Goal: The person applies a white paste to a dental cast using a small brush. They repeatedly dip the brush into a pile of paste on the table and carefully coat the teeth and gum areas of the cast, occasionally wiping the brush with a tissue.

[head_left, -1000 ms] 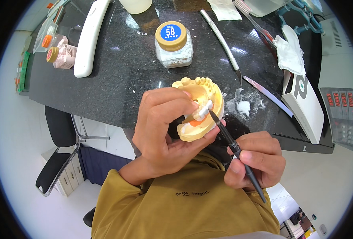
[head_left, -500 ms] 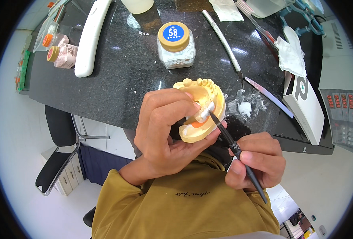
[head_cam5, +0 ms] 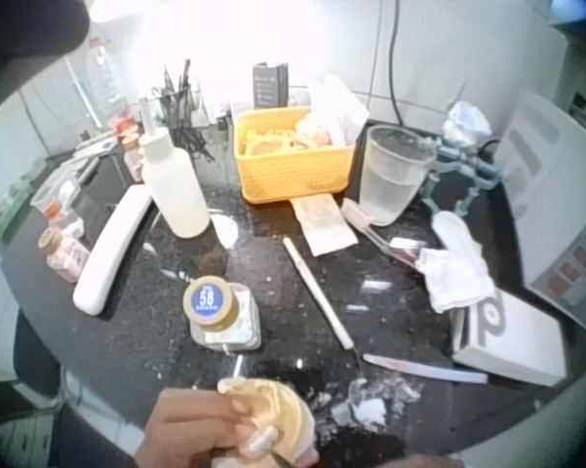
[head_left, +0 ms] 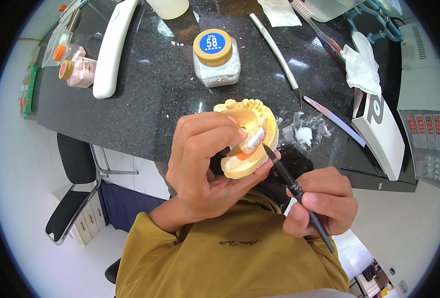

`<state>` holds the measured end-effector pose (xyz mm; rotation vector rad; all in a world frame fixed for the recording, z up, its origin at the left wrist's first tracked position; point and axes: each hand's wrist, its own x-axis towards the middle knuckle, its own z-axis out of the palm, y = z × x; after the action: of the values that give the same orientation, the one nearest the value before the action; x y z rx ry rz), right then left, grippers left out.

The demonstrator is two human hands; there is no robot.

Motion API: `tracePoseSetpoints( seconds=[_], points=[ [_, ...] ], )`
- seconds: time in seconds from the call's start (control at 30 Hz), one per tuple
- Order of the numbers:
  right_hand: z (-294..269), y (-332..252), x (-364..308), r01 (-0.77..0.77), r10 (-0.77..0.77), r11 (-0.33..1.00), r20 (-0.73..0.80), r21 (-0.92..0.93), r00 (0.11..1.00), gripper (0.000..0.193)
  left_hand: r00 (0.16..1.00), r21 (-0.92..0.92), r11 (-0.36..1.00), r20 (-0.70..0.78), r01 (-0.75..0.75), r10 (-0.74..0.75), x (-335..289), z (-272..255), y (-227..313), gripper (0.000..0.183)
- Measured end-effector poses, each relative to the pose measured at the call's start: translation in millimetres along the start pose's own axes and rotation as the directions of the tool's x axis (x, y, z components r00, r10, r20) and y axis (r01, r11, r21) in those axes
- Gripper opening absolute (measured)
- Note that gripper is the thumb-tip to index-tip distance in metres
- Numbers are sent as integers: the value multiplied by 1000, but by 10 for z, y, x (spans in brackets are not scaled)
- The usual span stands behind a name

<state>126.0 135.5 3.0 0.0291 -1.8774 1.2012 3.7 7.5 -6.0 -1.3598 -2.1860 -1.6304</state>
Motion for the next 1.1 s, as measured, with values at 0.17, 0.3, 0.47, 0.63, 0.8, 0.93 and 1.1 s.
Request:
tracePoseSetpoints(
  seconds=[0.17, 0.3, 0.47, 0.63, 0.8, 0.93, 1.1],
  points=[
    [43, -3, 22, 0, -1, 1000, -4, -18, 1000, 29, 991, -47, 998, -129, -38, 32, -6, 67, -51, 55],
    [56, -8, 26, -4, 4, 999, -14, -36, 1000, 28, 999, -11, 1000, -43, -18, 18, -2, 20, -19, 56],
    [43, -11, 22, -7, 6, 999, -8, -48, 1000, 27, 993, -38, 998, -114, -48, 44, -5, 56, -60, 56],
    [42, -14, 18, -19, 18, 999, -7, -44, 1000, 27, 992, -43, 998, -117, -42, 37, -10, 61, -54, 55],
    [20, 3, -2, -17, 17, 1000, -5, -23, 1000, 29, 992, -50, 998, -123, -35, 29, -7, 68, -41, 55],
    [2, -13, 19, -33, 34, 999, 6, -13, 999, 30, 991, -55, 998, -130, -28, 21, -6, 74, -35, 55],
    [40, -23, 12, -51, 50, 999, -36, -16, 998, 29, 991, -52, 998, -133, -35, 27, -10, 80, -46, 54]
  ],
)
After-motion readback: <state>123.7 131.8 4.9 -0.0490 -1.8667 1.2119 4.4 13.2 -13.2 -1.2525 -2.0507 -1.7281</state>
